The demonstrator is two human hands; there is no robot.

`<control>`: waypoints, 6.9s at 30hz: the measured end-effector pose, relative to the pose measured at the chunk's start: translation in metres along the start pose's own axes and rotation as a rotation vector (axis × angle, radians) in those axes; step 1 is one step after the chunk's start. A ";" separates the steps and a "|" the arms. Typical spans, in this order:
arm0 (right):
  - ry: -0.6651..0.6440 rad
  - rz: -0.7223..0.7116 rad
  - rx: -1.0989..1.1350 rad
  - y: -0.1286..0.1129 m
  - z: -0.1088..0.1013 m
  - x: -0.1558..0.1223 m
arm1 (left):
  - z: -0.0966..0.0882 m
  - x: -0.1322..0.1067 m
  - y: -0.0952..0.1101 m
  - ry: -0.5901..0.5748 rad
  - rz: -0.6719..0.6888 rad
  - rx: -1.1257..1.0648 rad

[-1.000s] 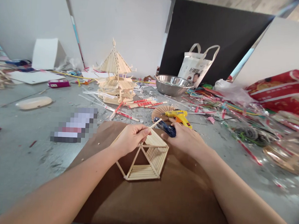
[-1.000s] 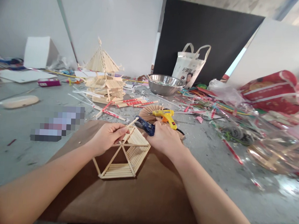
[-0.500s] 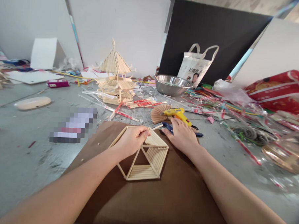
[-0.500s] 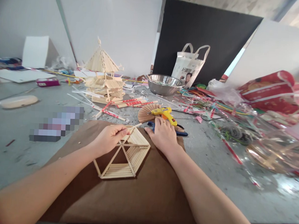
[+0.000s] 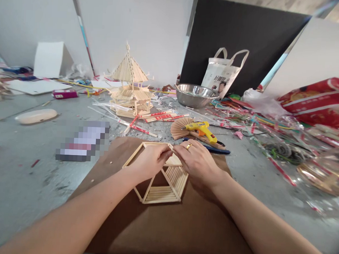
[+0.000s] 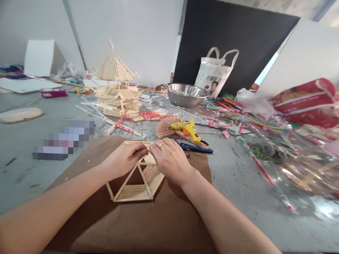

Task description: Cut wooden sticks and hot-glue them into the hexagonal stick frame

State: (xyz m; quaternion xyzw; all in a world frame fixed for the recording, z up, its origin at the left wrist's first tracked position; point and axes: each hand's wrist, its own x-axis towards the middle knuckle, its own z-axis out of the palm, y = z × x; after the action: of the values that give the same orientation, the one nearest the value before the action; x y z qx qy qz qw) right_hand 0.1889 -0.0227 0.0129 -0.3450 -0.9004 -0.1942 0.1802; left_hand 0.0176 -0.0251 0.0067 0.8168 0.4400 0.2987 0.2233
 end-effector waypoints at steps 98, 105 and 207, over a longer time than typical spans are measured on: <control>-0.247 0.280 0.098 0.028 0.035 -0.003 | -0.019 0.003 -0.012 -0.263 -0.389 -0.145; -0.279 0.245 0.089 0.033 0.045 0.000 | -0.022 0.003 -0.012 -0.324 -0.433 -0.289; -0.149 0.613 0.299 0.026 0.027 0.001 | -0.011 0.003 -0.002 -0.092 -0.517 -0.826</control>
State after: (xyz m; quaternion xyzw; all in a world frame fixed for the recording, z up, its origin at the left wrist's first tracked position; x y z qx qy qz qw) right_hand 0.2012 0.0089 -0.0035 -0.5823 -0.7842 0.0284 0.2126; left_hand 0.0104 -0.0204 0.0145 0.5363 0.4629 0.3468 0.6147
